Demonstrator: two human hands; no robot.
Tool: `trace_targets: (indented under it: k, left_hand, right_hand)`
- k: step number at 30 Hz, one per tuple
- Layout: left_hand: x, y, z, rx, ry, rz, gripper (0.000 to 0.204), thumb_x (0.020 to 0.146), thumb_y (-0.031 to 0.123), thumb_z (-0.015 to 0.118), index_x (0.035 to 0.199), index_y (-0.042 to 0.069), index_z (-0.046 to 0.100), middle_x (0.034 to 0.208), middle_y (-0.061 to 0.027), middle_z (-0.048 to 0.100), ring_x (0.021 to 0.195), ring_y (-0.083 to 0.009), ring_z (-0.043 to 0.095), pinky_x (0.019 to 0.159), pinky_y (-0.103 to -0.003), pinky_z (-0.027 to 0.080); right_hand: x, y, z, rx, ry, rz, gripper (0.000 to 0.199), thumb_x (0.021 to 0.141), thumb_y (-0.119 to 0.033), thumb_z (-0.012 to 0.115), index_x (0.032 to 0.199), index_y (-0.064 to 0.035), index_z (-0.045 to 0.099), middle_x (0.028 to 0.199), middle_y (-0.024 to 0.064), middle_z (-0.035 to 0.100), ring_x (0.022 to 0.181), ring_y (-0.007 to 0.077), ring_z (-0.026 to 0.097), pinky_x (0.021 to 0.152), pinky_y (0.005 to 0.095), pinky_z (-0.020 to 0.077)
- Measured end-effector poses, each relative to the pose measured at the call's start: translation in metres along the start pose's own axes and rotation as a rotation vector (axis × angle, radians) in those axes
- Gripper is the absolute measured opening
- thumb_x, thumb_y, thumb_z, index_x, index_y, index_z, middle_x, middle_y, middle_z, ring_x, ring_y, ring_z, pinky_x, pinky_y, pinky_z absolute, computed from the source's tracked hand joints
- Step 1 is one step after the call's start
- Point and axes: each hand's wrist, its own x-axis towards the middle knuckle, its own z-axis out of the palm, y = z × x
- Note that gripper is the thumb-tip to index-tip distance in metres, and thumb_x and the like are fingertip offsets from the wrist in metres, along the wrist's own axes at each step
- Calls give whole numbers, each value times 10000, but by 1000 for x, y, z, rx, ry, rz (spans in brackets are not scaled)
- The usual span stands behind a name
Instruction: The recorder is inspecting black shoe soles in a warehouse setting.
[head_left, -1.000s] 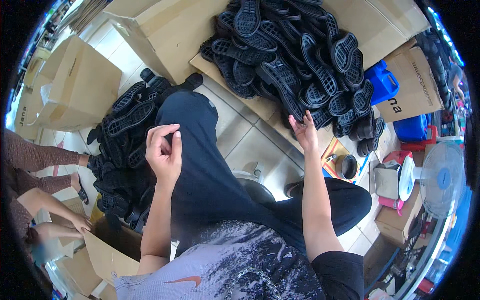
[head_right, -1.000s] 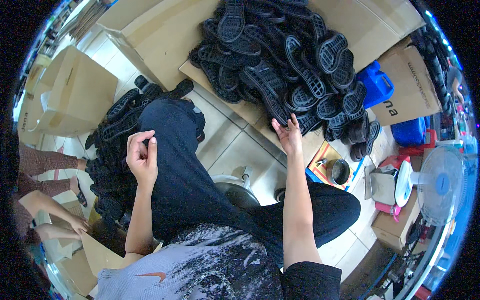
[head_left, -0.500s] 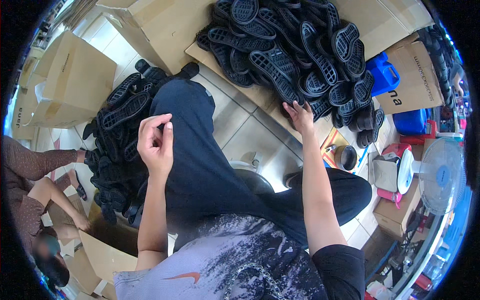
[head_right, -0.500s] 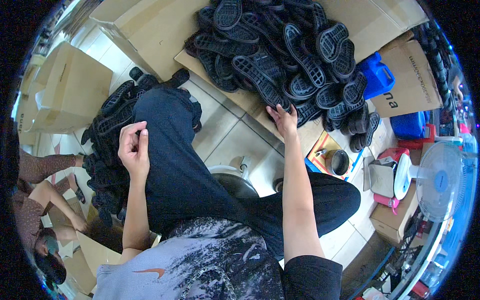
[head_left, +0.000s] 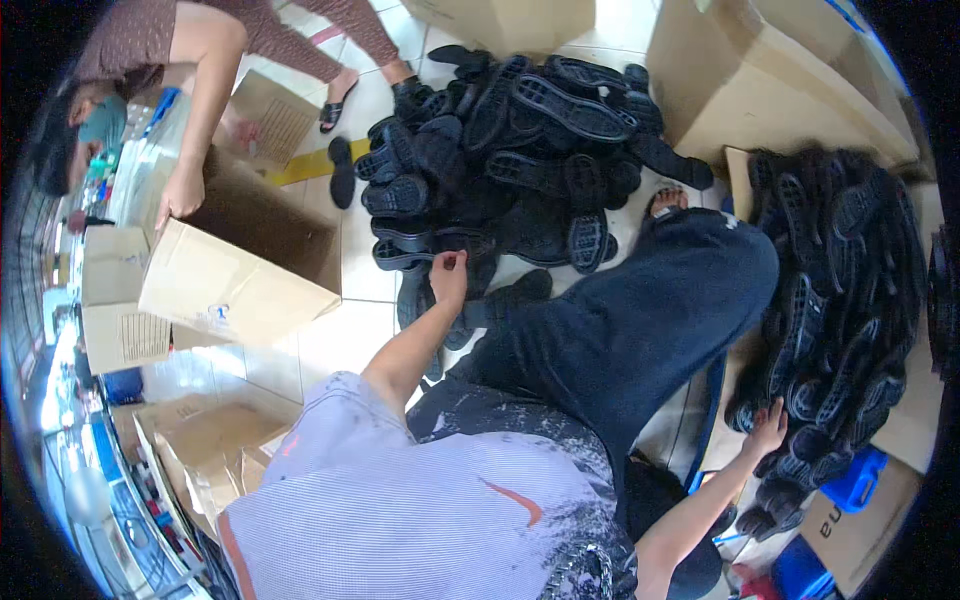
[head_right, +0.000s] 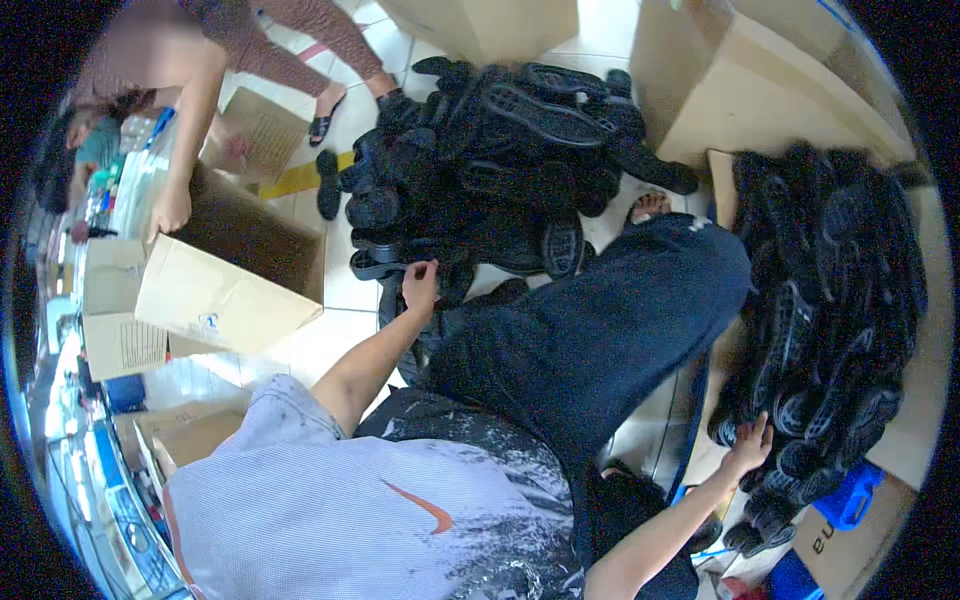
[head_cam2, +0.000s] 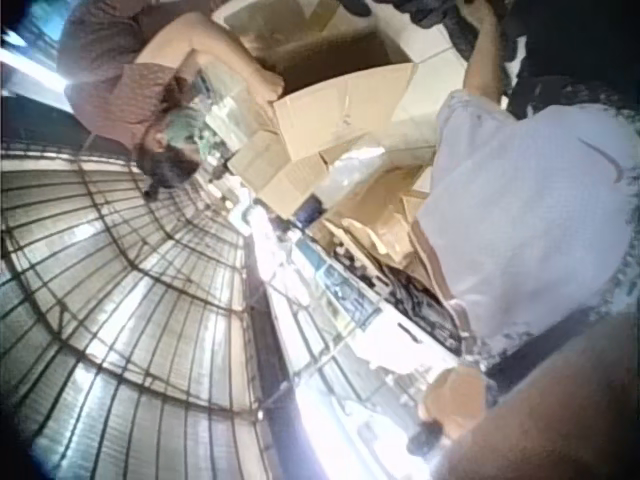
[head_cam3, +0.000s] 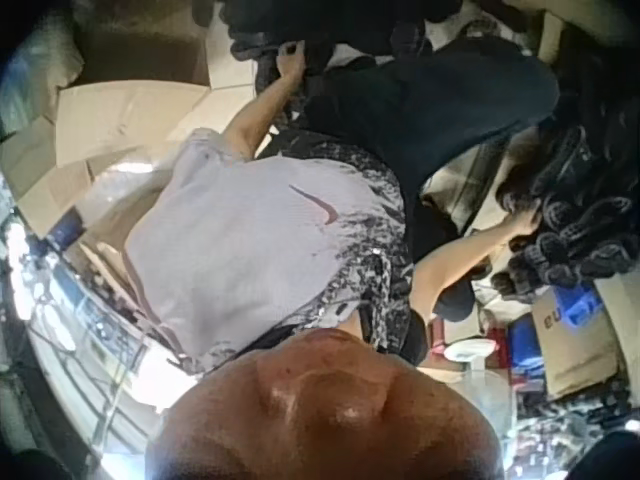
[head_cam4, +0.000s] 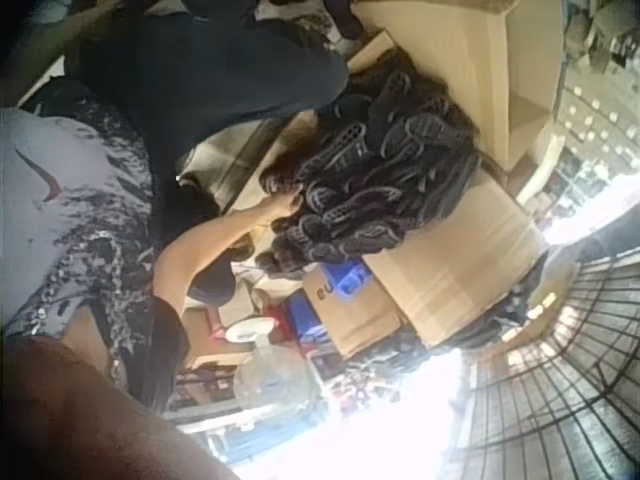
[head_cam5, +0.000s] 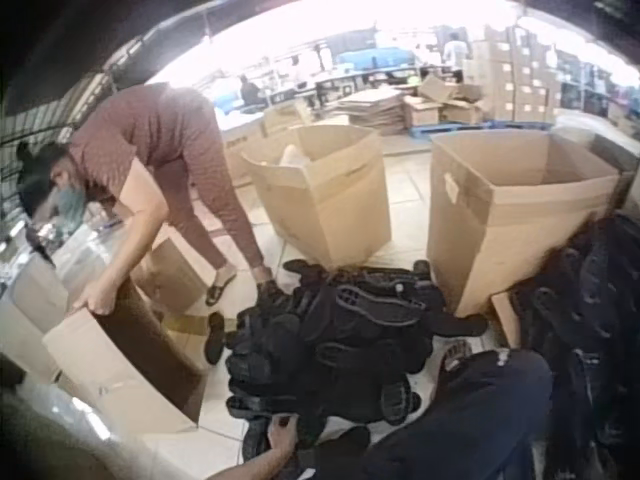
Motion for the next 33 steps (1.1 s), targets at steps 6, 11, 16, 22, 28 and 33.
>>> trace_targets:
  k: [6,11,16,22,28,33]
  left_hand:
    - [1,40,24,-6,344,-322,527,754,304,687,1166,122,413,1103,-292,412,1004,-441,463,875,-461,410]
    - [1,45,33,-130,387,-444,580,714,110,669,1208,172,372,1178,-271,360,1049,-428,450,907,-460,400]
    - [7,70,18,-339,296,-581,444,765,82,600,1166,172,432,1079,-193,476,939,-326,536,717,-396,503]
    - [-21,154,-18,-935,-364,-621,171,865,187,516,1015,107,506,904,-73,510,744,-199,529,585,-295,521]
    - [-119,281,-37,-1383,-936,-736,340,797,41,496,1131,70,436,915,-122,511,788,-223,577,778,-343,527]
    - [-215,317,-40,-1238,-1257,-163,368,863,-7,529,1140,160,353,1101,-30,465,915,-174,583,738,-359,562]
  right_hand:
    - [4,1,-12,21,-77,114,551,797,-236,708,1259,-63,464,1135,147,563,961,309,546,717,375,451]
    - [14,16,-11,-39,-118,109,452,788,-273,712,1179,-116,547,900,64,553,766,186,501,600,285,406]
    - [15,13,5,58,-83,50,365,794,-237,665,1134,-114,619,1139,104,579,939,230,543,739,334,454]
    - [-31,-37,38,-257,161,-219,358,831,-246,629,1133,-57,599,1092,75,576,920,188,527,787,312,437]
    - [-137,-123,94,-169,-224,-575,359,904,-266,578,1165,-20,557,955,32,590,834,93,512,759,249,416]
    - [-268,-164,124,221,-823,-792,471,985,-328,366,1337,-16,378,1256,149,471,1102,211,507,882,302,433]
